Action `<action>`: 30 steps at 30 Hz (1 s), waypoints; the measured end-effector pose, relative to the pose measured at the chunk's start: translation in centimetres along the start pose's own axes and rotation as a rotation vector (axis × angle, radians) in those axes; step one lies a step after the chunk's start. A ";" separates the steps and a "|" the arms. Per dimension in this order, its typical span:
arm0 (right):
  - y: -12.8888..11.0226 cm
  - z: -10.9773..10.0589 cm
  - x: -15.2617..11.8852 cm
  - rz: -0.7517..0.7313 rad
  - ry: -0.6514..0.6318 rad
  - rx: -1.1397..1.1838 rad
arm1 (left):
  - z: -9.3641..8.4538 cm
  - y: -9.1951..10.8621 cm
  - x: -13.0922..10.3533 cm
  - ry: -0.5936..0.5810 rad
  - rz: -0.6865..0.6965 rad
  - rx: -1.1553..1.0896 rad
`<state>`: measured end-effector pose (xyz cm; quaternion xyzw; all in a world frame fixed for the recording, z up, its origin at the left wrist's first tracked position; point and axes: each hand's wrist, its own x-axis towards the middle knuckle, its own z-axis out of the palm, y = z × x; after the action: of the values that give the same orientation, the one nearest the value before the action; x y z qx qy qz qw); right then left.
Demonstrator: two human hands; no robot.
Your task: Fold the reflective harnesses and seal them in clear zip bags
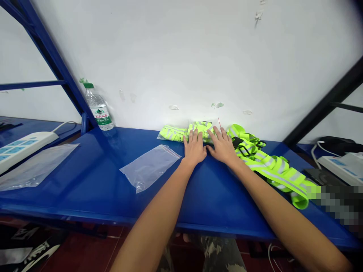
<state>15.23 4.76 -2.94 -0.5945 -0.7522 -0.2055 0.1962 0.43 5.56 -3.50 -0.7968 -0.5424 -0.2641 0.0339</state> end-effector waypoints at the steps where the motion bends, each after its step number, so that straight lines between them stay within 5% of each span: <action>1: 0.0 -0.5 -0.7 0.001 0.007 0.004 | -0.1 0.1 -0.1 -0.005 0.001 -0.004; 4: 0.6 -2.3 -2.7 0.051 0.118 0.046 | -0.3 0.6 -0.4 0.020 0.015 -0.006; 10: 4.1 -5.0 -5.3 0.377 0.475 0.112 | -0.9 1.9 -0.9 0.071 0.031 0.001; 18: 3.7 -4.0 -6.0 0.142 0.126 -0.086 | -0.8 2.3 -1.2 0.040 0.044 0.080; 25: 3.1 -2.8 -4.8 0.161 0.029 -0.116 | 0.5 1.6 1.5 0.107 0.011 0.119; 30: 4.3 -1.9 -5.1 0.078 -0.066 -0.073 | -0.5 1.4 3.3 0.161 -0.113 0.075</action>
<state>20.60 0.48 -3.77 -0.6365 -0.7266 -0.2053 0.1574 2.38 7.61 -1.23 -0.7394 -0.5914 -0.3084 0.0923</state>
